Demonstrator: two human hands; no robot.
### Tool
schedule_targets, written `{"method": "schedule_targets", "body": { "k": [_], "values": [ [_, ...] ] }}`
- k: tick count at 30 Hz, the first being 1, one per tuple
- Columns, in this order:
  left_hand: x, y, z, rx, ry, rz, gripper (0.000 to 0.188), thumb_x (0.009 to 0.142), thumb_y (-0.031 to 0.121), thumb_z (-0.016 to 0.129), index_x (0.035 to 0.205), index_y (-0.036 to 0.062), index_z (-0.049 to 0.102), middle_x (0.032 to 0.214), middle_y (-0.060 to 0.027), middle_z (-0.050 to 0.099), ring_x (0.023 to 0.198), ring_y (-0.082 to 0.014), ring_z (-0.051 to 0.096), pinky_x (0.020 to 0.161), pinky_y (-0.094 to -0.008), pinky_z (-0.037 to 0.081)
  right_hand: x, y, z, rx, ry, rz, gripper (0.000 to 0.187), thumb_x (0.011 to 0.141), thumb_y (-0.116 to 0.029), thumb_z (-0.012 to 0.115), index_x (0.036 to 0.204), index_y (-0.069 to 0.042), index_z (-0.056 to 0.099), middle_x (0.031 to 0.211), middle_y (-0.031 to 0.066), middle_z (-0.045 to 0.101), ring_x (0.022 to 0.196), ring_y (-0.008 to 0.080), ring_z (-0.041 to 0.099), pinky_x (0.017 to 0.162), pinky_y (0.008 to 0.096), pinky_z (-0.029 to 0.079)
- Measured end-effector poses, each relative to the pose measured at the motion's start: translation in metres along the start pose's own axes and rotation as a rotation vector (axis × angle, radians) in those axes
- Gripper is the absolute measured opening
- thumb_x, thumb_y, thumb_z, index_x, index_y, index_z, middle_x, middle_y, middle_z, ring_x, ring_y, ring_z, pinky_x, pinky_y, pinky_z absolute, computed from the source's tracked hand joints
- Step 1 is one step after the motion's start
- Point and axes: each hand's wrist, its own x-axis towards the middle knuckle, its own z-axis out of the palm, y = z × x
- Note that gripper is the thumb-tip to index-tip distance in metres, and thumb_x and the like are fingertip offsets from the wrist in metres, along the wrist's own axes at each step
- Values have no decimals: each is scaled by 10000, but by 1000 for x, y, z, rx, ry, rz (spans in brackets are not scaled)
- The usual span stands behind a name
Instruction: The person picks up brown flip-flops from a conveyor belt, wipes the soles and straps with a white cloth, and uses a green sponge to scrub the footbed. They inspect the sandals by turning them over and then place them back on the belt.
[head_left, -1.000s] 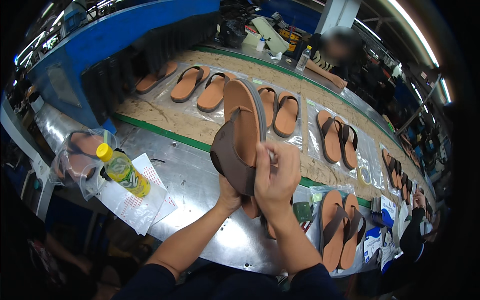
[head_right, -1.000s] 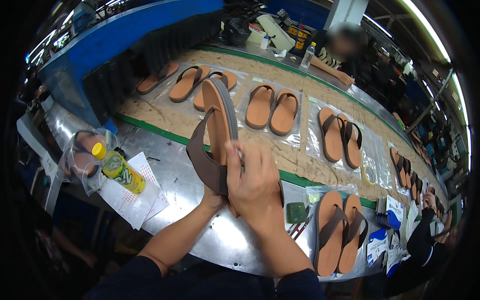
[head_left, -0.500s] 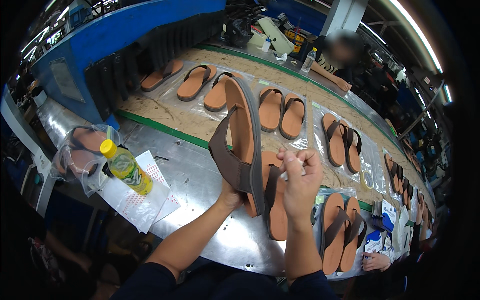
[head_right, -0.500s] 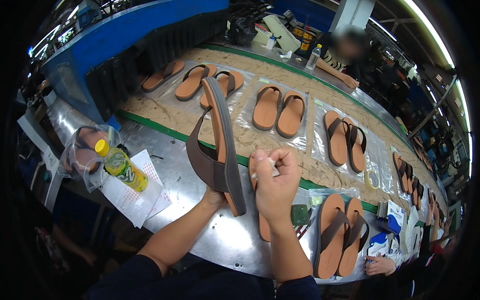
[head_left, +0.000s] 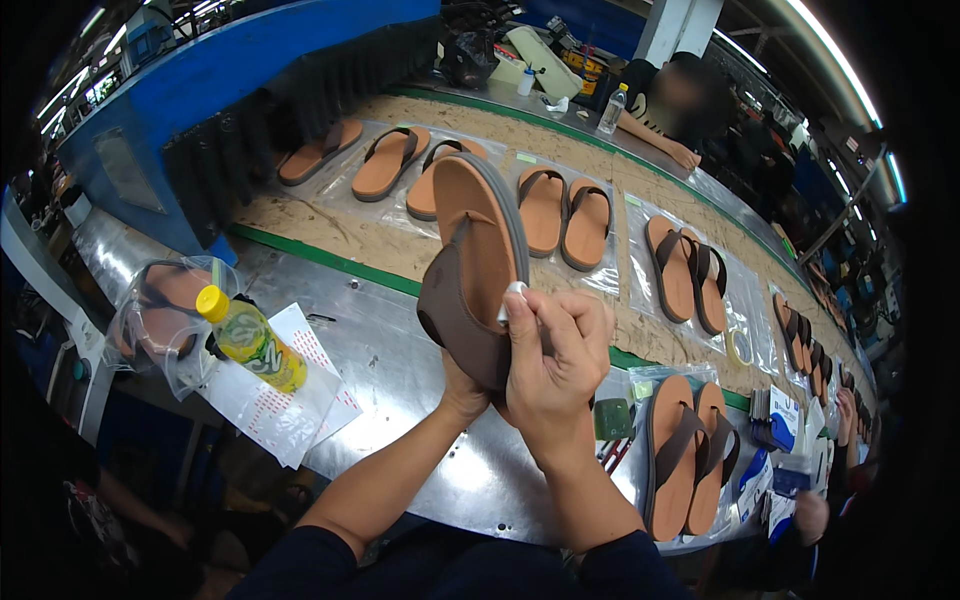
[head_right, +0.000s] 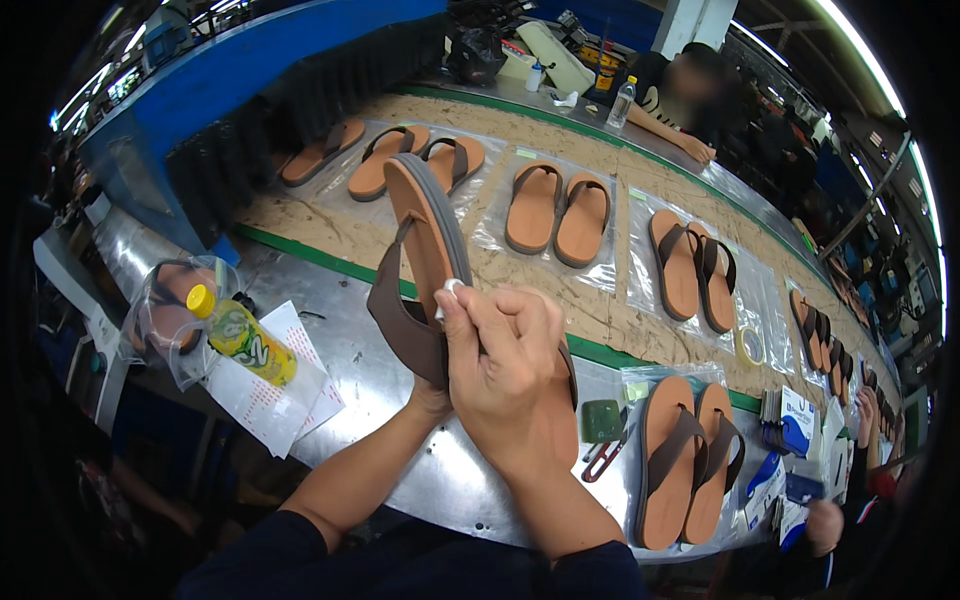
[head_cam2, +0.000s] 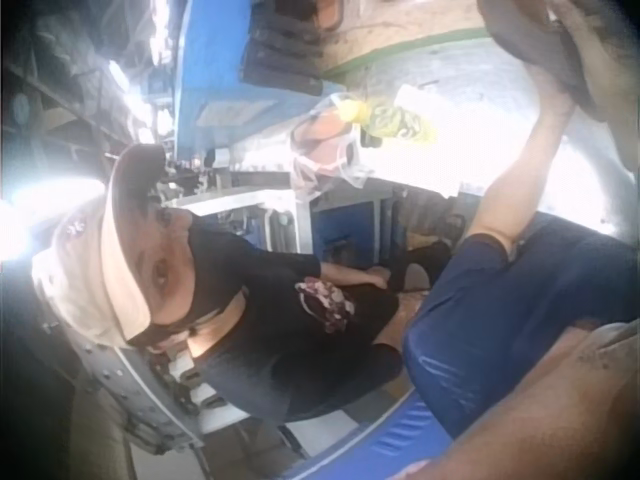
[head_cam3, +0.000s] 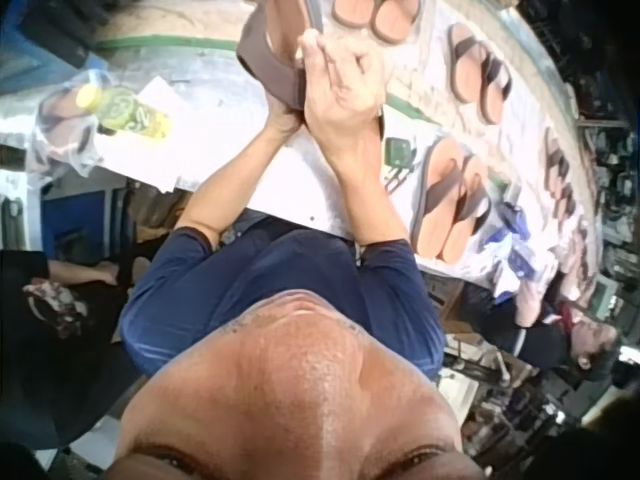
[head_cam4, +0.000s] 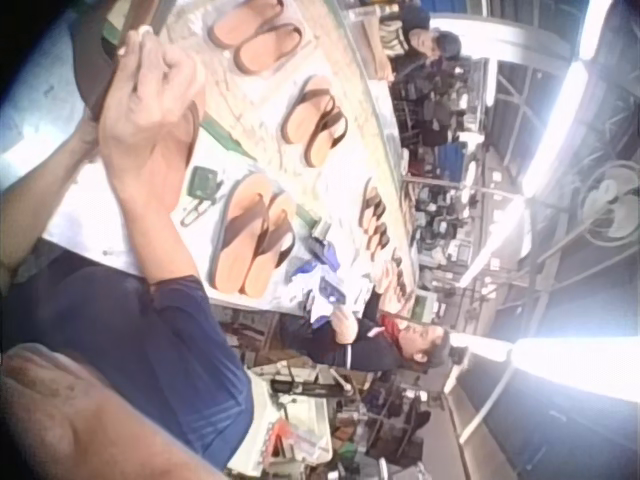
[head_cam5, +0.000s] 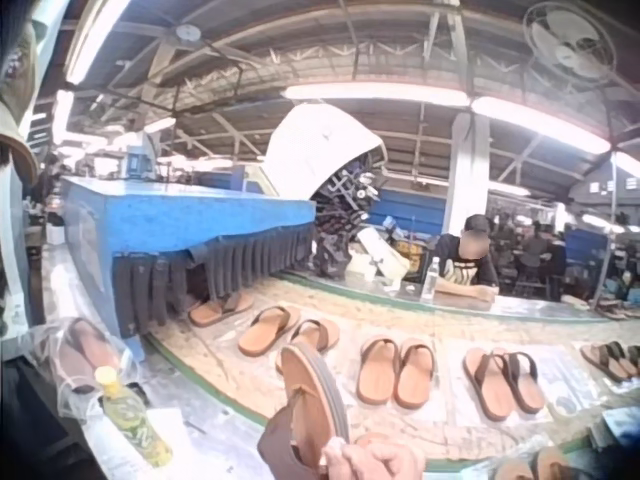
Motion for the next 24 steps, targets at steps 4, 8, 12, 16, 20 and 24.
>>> {"method": "schedule_targets", "body": {
  "k": [4, 8, 12, 16, 20, 24],
  "values": [
    [-1, -4, -16, 152, 25, 70, 391, 889, 227, 719, 1196, 30, 577, 1126, -58, 639, 989, -147, 631, 852, -297, 537, -28, 3, -3, 91, -50, 87, 153, 782, -33, 772, 923, -10, 719, 822, 80, 595, 835, 273, 553, 718, 355, 456],
    [-4, 10, -1, 48, 51, 118, 359, 890, 220, 717, 1165, 27, 589, 1106, -57, 642, 970, -144, 637, 840, -298, 542, -16, -7, -4, 72, -92, 97, 109, 859, -25, 704, 955, 26, 699, 843, 113, 622, 830, 233, 553, 759, 320, 438],
    [-1, 14, 17, -26, -29, 99, 396, 898, 252, 709, 1191, 23, 572, 1137, -61, 626, 1006, -142, 627, 856, -301, 538, -9, 9, 3, 55, -27, 87, 114, 804, -30, 746, 910, -2, 714, 798, 95, 594, 809, 264, 545, 720, 352, 442],
    [-2, -2, -12, 117, -28, 105, 406, 913, 294, 684, 1195, 25, 573, 1124, -48, 624, 1032, -140, 607, 881, -315, 526, -37, 10, 1, 85, -25, 75, 89, 865, -49, 702, 930, 11, 700, 812, 99, 618, 808, 224, 539, 743, 330, 424],
    [1, -3, 2, 81, 36, 142, 423, 926, 332, 651, 1218, 42, 553, 1064, -40, 624, 980, -136, 599, 837, -313, 519, -3, 11, 8, 67, -18, 113, 123, 819, -71, 748, 921, -7, 721, 800, 91, 598, 820, 258, 540, 733, 352, 435],
    [9, 1, -3, -106, -117, 23, 459, 943, 378, 603, 1268, 69, 509, 996, -45, 611, 878, -142, 600, 743, -297, 515, 6, -5, 25, 49, 32, -64, 167, 789, -85, 760, 950, -47, 731, 822, 72, 610, 837, 265, 558, 753, 354, 445]
  ]
}}
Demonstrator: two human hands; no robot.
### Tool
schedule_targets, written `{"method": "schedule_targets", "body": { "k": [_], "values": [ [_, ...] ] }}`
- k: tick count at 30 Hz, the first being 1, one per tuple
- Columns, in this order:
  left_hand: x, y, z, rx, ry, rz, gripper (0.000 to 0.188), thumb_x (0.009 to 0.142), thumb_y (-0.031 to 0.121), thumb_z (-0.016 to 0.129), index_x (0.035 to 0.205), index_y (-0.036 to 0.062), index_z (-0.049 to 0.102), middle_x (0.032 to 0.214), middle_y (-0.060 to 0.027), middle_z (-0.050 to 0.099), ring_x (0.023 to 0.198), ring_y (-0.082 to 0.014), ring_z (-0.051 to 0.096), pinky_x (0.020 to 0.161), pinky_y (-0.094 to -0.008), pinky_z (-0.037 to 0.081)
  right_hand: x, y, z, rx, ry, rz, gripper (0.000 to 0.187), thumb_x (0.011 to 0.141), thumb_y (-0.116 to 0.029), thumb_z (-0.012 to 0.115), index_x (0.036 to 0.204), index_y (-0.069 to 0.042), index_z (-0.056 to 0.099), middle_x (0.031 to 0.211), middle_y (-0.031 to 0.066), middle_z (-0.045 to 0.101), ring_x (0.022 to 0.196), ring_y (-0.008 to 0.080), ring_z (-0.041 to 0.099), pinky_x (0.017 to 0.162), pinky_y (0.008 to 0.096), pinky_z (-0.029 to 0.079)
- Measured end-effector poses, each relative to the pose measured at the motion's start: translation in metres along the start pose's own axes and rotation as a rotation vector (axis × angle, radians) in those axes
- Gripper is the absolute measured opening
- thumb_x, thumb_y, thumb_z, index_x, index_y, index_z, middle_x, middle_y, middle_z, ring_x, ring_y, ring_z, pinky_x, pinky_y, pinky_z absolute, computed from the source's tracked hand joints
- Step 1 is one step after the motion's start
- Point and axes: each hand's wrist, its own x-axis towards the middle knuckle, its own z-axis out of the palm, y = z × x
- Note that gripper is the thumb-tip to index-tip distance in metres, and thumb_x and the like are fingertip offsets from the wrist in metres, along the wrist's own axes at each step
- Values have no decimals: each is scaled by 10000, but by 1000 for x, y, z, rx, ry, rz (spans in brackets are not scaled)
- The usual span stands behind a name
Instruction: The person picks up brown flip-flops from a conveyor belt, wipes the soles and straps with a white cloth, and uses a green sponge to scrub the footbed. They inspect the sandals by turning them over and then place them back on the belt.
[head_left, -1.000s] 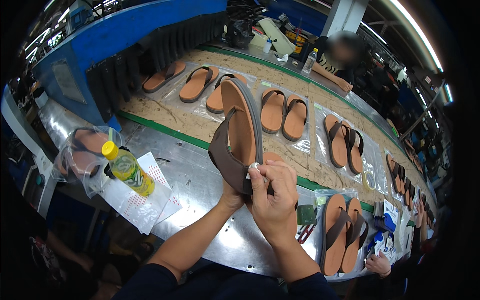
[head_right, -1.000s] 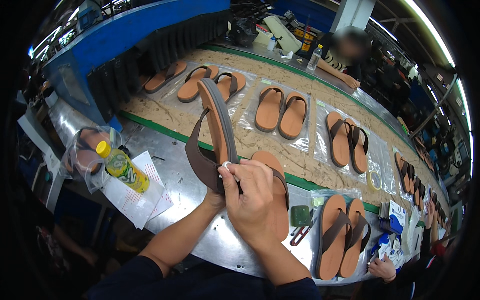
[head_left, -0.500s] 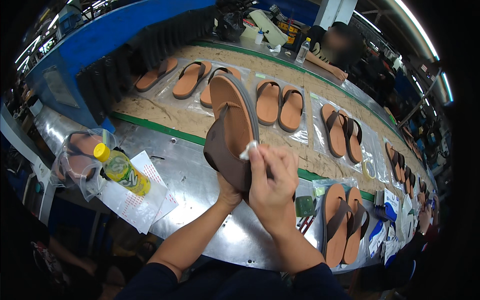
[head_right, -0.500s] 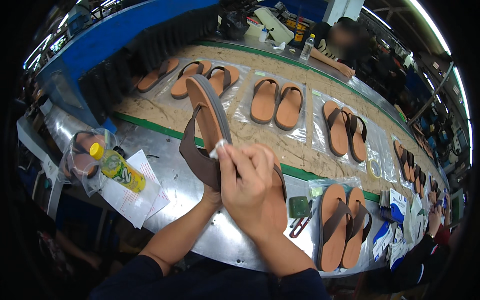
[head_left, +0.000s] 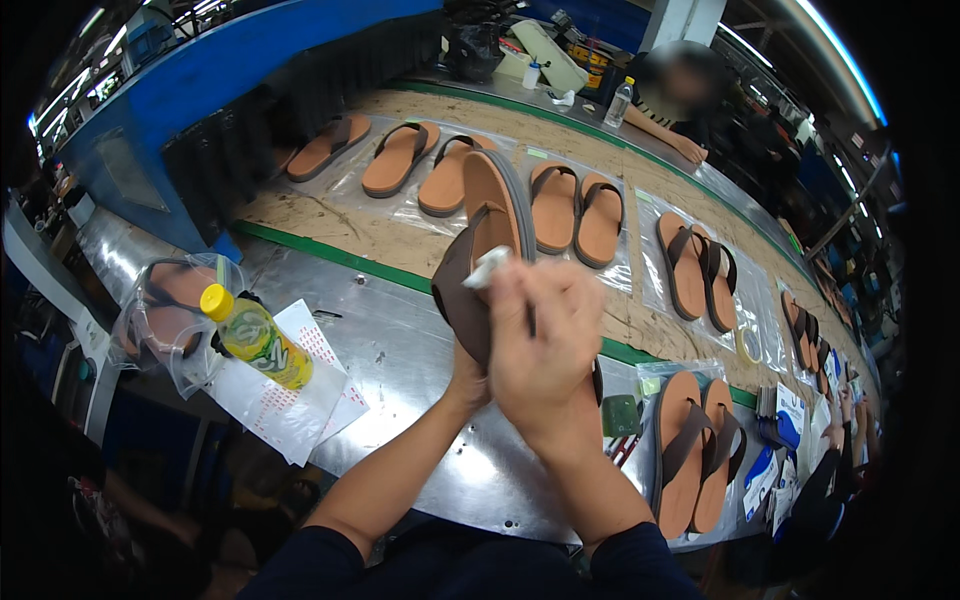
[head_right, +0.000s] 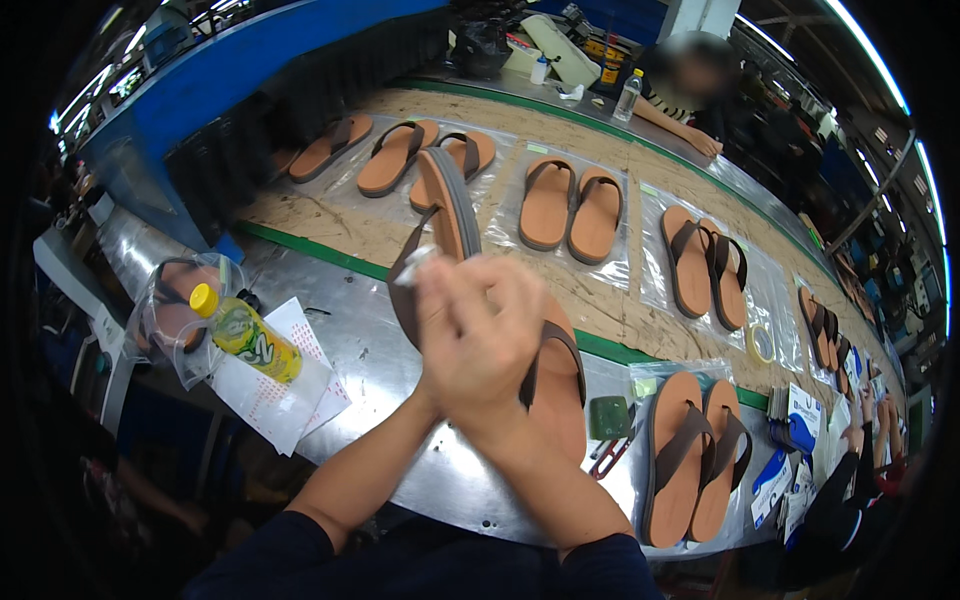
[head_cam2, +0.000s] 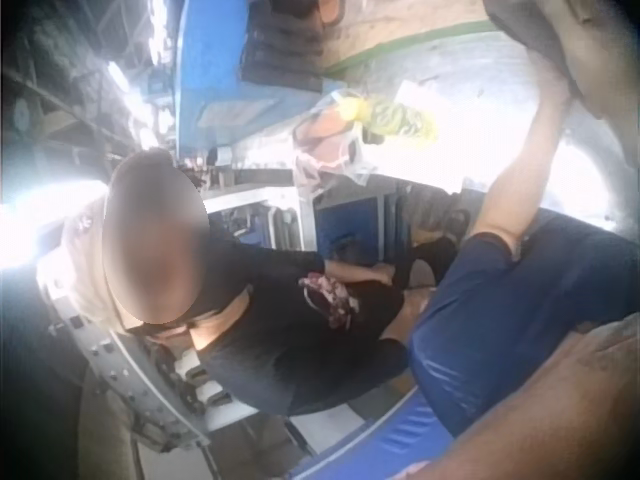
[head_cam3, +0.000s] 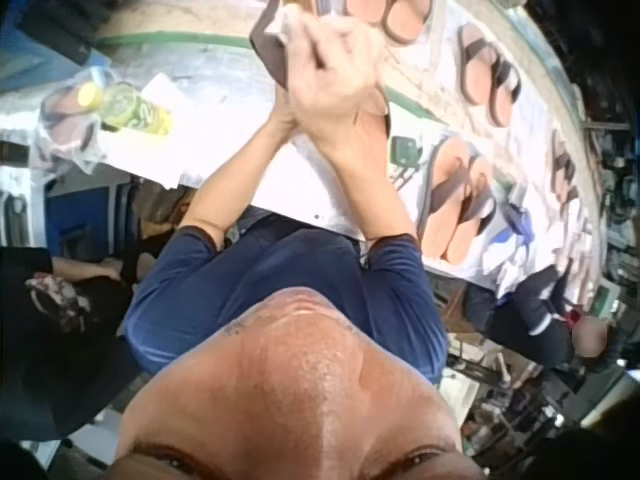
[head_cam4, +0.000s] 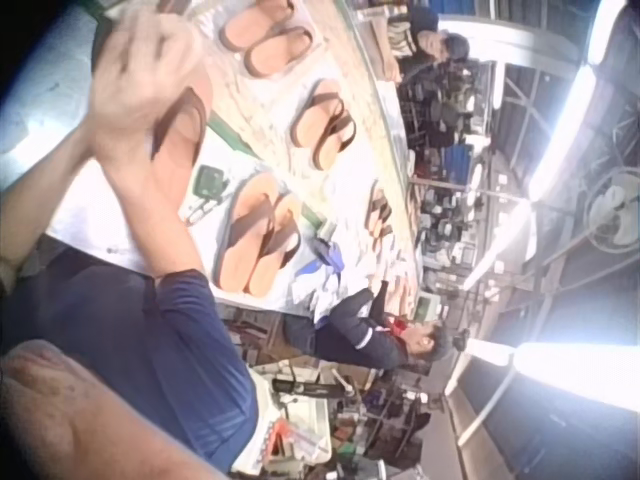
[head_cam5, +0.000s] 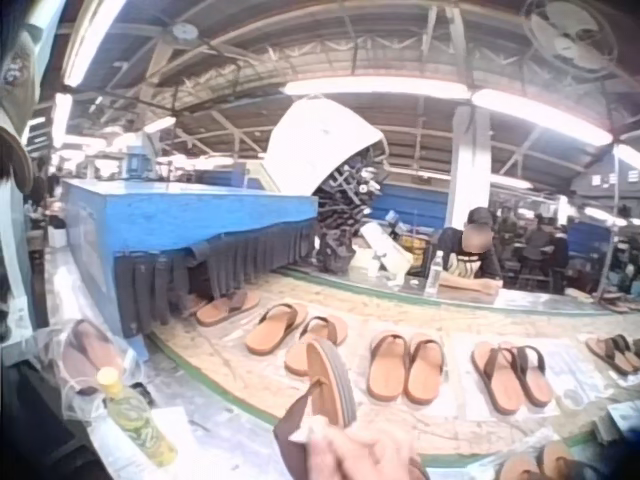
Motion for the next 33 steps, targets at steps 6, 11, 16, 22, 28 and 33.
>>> {"method": "schedule_targets", "body": {
  "k": [6, 11, 16, 22, 28, 33],
  "values": [
    [9, -6, -18, -245, -135, -194, 592, 955, 479, 542, 1401, 117, 399, 902, -55, 579, 718, -162, 583, 593, -281, 498, -71, -55, 75, 323, -545, 130, 179, 827, -119, 703, 992, -50, 688, 871, 93, 634, 896, 278, 616, 741, 368, 511],
    [10, 14, -30, -300, 3, -159, 574, 977, 443, 518, 1448, 146, 375, 867, -56, 581, 670, -169, 583, 531, -289, 489, -109, -64, 104, 355, -705, 168, 221, 852, -145, 696, 1039, -28, 679, 933, 109, 661, 951, 298, 632, 787, 363, 524],
    [18, 4, -32, -482, -44, -195, 534, 995, 392, 497, 1455, 153, 371, 879, -55, 588, 686, -183, 589, 533, -300, 489, -60, -23, 12, 386, -520, 46, 229, 827, -88, 730, 1036, -15, 670, 998, 130, 673, 831, 264, 662, 735, 327, 539],
    [12, 20, -33, -681, -201, -222, 705, 957, 499, 472, 1461, 25, 337, 905, -119, 545, 734, -240, 529, 614, -336, 472, -48, 43, -82, -57, -222, 506, 88, 902, -71, 657, 934, 11, 651, 894, 78, 646, 742, 126, 601, 665, 257, 475],
    [13, 25, -32, -758, -332, -336, 564, 956, 401, 534, 1344, -2, 457, 836, -89, 539, 691, -206, 518, 588, -297, 473, -96, 69, -91, -517, -751, 392, 306, 862, -264, 706, 996, 6, 654, 950, 118, 622, 883, 280, 598, 785, 391, 479],
    [8, 36, -24, -819, -273, -387, 474, 969, 370, 522, 1288, 19, 507, 814, -71, 540, 685, -186, 520, 571, -280, 471, -117, 72, -86, -508, -669, 317, 309, 868, -245, 673, 1032, 17, 671, 1077, 127, 620, 949, 328, 577, 817, 426, 455]
  ]
}}
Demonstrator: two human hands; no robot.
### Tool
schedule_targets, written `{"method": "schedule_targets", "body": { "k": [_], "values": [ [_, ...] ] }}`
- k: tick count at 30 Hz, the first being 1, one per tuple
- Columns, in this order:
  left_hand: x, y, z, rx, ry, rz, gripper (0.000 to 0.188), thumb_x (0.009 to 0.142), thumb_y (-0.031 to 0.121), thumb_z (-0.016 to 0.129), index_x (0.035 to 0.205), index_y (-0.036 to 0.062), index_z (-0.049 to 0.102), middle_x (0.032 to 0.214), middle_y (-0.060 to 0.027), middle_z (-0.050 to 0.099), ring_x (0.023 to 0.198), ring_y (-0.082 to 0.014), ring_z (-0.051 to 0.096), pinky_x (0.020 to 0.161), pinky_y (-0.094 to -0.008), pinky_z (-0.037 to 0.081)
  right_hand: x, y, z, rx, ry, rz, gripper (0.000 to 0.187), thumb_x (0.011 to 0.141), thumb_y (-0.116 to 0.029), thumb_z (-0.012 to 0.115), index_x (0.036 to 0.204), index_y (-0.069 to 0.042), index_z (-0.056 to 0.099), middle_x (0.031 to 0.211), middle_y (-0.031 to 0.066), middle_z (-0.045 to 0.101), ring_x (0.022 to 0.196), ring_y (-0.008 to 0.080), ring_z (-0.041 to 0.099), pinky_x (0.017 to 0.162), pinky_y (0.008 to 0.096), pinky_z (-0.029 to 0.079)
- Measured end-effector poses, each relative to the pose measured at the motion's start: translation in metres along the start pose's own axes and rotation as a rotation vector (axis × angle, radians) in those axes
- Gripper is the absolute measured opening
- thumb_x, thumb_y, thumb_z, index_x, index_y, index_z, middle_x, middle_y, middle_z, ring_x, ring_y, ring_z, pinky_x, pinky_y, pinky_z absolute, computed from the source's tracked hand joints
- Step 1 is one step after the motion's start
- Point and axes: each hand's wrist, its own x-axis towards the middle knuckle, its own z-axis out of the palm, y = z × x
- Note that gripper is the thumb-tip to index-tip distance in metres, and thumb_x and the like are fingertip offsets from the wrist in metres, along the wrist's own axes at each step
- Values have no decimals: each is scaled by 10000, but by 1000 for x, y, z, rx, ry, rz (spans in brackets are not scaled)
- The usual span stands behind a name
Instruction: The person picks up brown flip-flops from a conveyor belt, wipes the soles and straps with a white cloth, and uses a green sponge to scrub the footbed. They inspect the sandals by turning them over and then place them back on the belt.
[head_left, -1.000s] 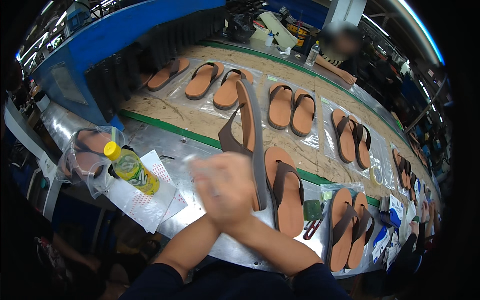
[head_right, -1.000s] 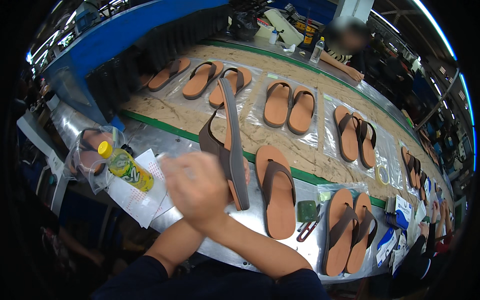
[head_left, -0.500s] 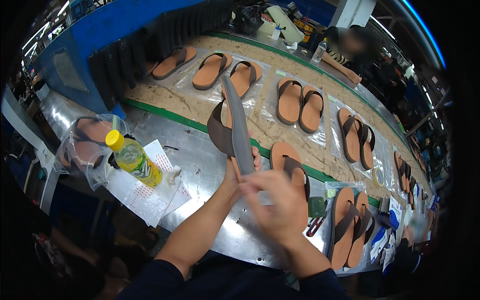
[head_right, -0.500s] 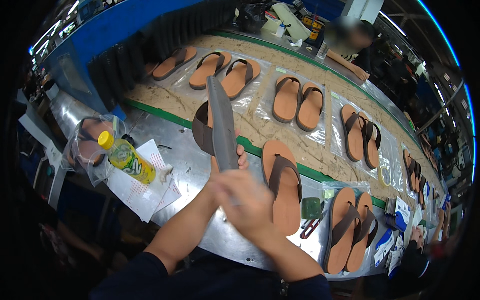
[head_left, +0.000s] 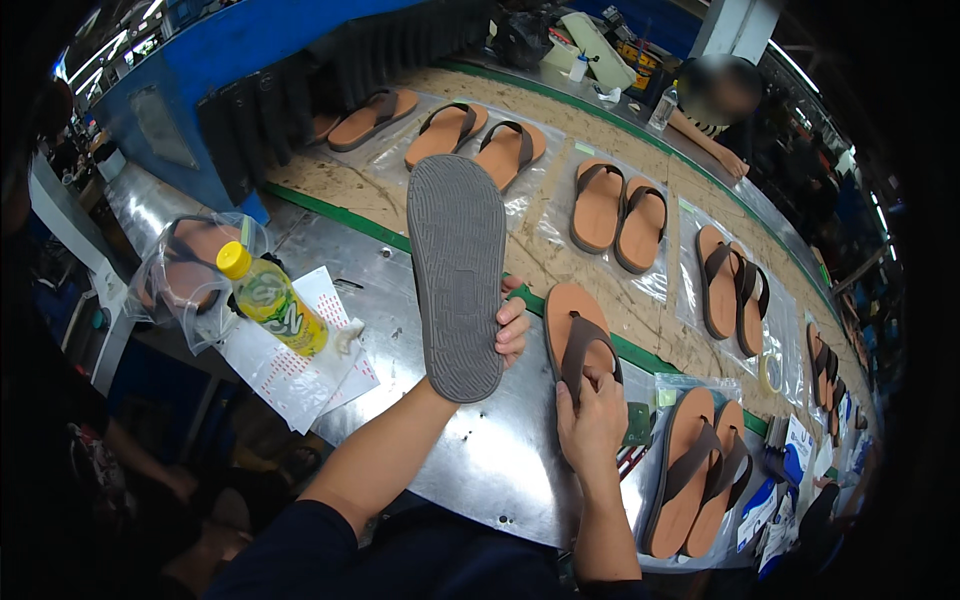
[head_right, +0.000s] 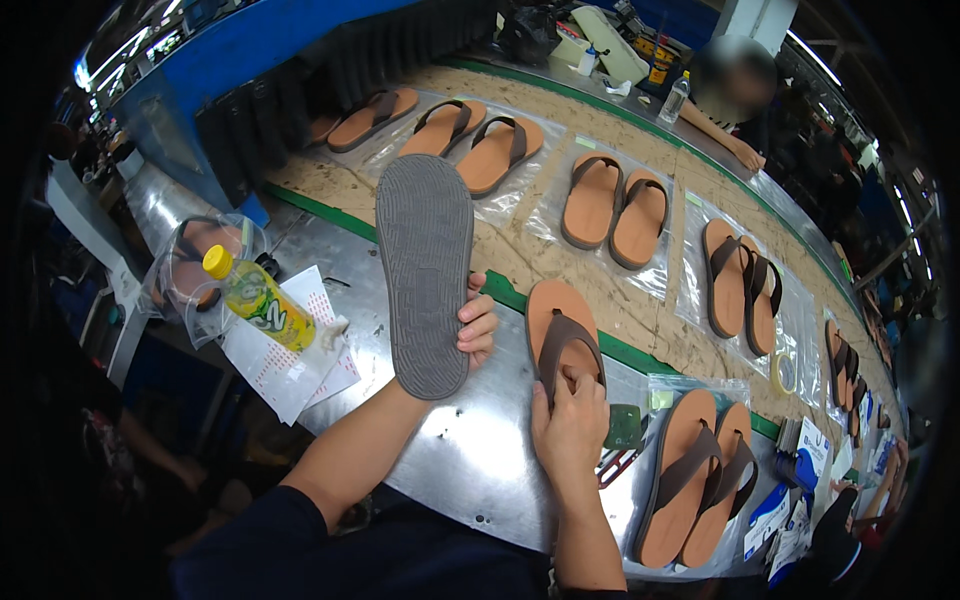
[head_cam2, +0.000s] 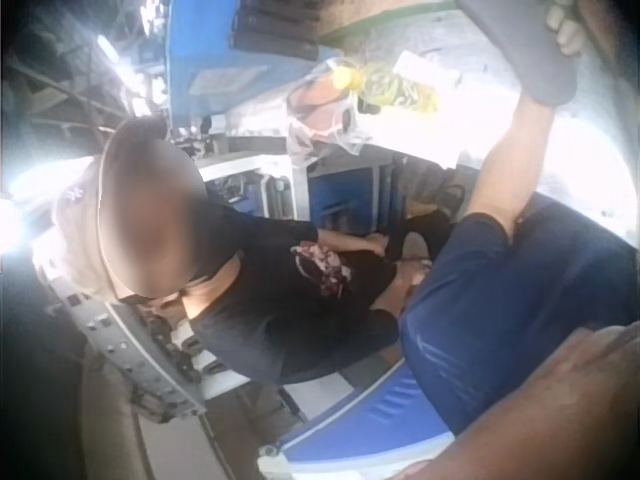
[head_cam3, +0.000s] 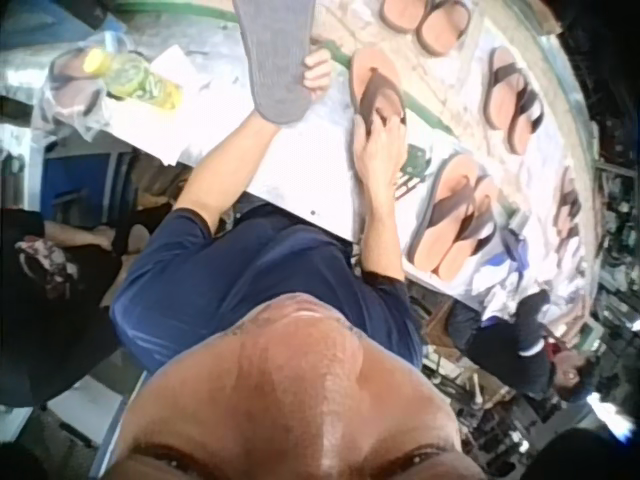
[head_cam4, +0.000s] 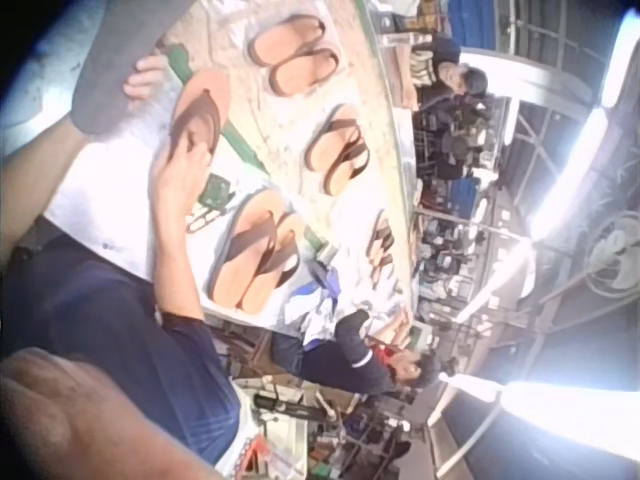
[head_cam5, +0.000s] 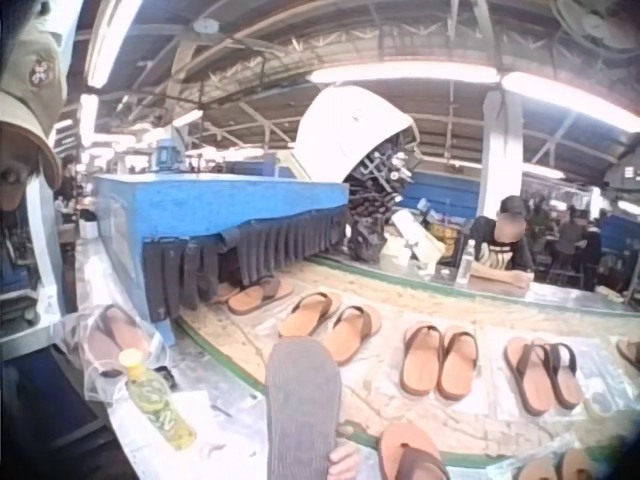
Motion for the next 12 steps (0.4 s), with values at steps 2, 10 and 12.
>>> {"method": "schedule_targets", "body": {
  "k": [2, 10, 12],
  "values": [
    [-1, 0, -5, -52, -5, -4, 547, 955, 428, 533, 1316, 20, 477, 824, -89, 548, 696, -201, 525, 582, -281, 481, 0, 11, -7, 56, 30, 19, 296, 881, -227, 656, 1023, 32, 667, 1075, 148, 630, 944, 341, 584, 807, 433, 458],
    [15, -31, 6, 416, 275, -13, 756, 893, 543, 588, 1506, 221, 286, 1528, -159, 230, 1411, -308, 213, 1145, -491, 200, 18, 37, -26, 1807, 81, 644, 448, 1046, -365, 429, 1283, -1, 535, 1226, 106, 629, 1079, 183, 621, 922, 320, 506],
    [15, -39, 4, 428, 320, -80, 829, 885, 557, 595, 1545, 243, 205, 1606, -165, 111, 1487, -326, 91, 1194, -521, 100, 15, 33, -12, 1954, 13, 686, 505, 1047, -422, 387, 1331, -23, 511, 1303, 116, 586, 1177, 213, 579, 985, 358, 485]
  ]
}}
